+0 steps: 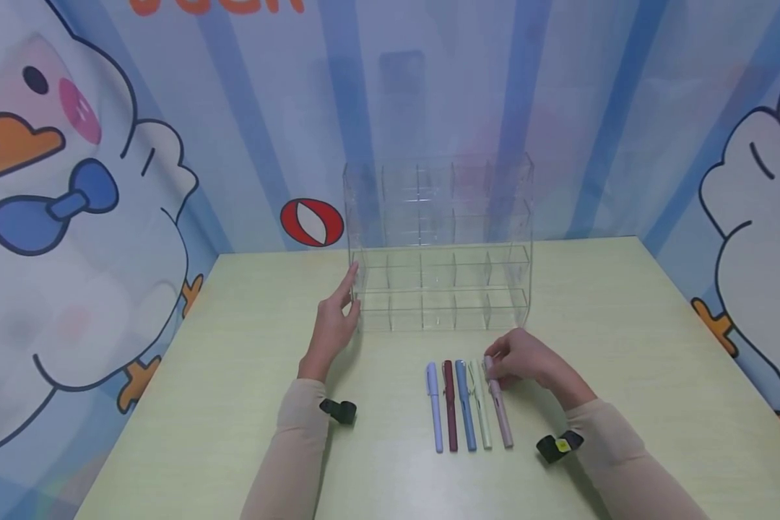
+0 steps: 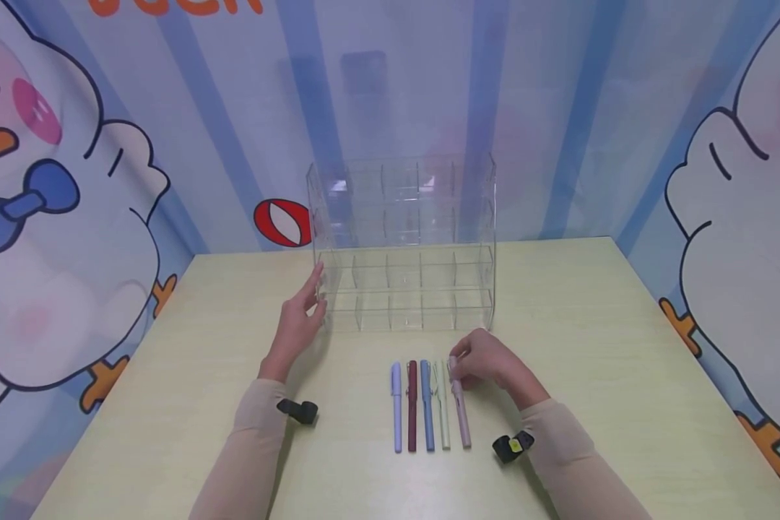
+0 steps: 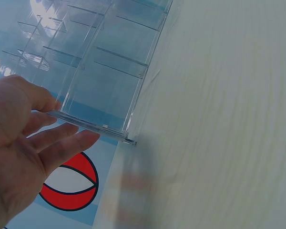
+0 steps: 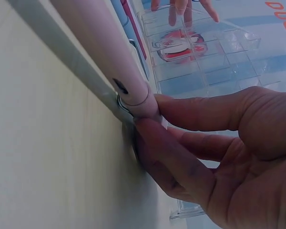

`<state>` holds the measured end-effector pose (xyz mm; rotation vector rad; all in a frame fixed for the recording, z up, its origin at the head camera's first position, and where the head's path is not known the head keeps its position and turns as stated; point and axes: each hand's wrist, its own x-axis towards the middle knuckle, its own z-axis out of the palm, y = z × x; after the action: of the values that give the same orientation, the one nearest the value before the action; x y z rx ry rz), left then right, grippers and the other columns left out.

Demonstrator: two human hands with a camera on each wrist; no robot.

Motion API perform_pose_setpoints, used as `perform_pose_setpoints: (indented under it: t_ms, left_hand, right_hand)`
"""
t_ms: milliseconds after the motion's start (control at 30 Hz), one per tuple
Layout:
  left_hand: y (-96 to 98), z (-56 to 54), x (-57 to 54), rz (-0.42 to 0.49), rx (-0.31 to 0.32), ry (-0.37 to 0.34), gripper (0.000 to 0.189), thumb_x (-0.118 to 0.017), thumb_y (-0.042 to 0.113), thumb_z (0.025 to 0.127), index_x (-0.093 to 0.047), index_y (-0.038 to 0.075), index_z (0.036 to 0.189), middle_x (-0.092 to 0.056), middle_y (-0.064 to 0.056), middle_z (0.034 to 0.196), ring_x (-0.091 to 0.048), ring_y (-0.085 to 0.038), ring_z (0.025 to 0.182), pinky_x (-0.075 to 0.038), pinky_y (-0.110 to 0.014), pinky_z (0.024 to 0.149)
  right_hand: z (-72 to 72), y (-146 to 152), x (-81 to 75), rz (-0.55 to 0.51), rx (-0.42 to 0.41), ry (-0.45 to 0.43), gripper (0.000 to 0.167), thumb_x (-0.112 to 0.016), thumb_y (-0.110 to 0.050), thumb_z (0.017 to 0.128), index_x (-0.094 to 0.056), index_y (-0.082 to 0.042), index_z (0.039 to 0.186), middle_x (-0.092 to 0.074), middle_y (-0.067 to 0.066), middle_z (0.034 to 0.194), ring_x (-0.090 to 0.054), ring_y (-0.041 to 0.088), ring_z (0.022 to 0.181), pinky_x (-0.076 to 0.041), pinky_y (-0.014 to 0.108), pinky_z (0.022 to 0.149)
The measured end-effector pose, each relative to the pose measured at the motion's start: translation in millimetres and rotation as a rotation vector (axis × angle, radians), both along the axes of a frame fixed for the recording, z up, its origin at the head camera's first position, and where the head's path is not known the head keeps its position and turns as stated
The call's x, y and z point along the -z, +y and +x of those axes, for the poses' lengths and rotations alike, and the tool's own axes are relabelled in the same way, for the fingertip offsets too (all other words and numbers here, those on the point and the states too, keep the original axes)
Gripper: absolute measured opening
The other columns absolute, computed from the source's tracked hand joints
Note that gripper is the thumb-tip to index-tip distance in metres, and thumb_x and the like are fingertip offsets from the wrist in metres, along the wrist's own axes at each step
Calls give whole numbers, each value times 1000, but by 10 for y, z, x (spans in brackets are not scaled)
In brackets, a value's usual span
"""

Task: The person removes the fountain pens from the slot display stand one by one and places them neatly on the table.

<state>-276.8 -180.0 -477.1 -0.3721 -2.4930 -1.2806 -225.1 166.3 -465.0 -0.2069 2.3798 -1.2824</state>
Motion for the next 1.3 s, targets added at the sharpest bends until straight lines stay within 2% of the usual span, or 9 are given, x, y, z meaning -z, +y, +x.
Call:
perform_pose_setpoints:
  t_ms: [500,800,1067,1300]
  left_hand:
    - [-3,-9,8,1,-2,-4,77,-58,-1,98,-28,34,159,-35,-6,158,-55,-42,125,-44,-47,106]
    - [2,-8,3,-6,-12,-20,77,-58,0,99,-27,37,159,-37,-5,157,-56,-39,126,-45,-45,105]
    - [0,-1,-2,-6,-6,-21,74,-57,3,99,-27,34,159,-37,-7,157,-55,-40,126,-45,-46,105]
    - [-1,-4,8,-8,-13,-21,76,-57,1,99,-27,36,159,-36,-6,158,-55,-40,126,-45,-46,106]
  right_hand:
    - [2,22,-43,53,-37,4,40,-75,1,81,-64,15,117,-70,15,93,-70,20,74,-59,32,66]
    - [28,12,-49,48,-36,4,40,-72,4,80,-63,15,117,-70,11,84,-69,21,69,-60,35,63]
    - [32,4,-60,64,-30,8,39,-72,3,81,-63,15,117,-69,11,83,-69,21,70,-60,35,63]
    - [29,7,-52,63,-33,7,38,-72,2,82,-64,15,117,-70,11,83,-70,22,68,-60,36,62]
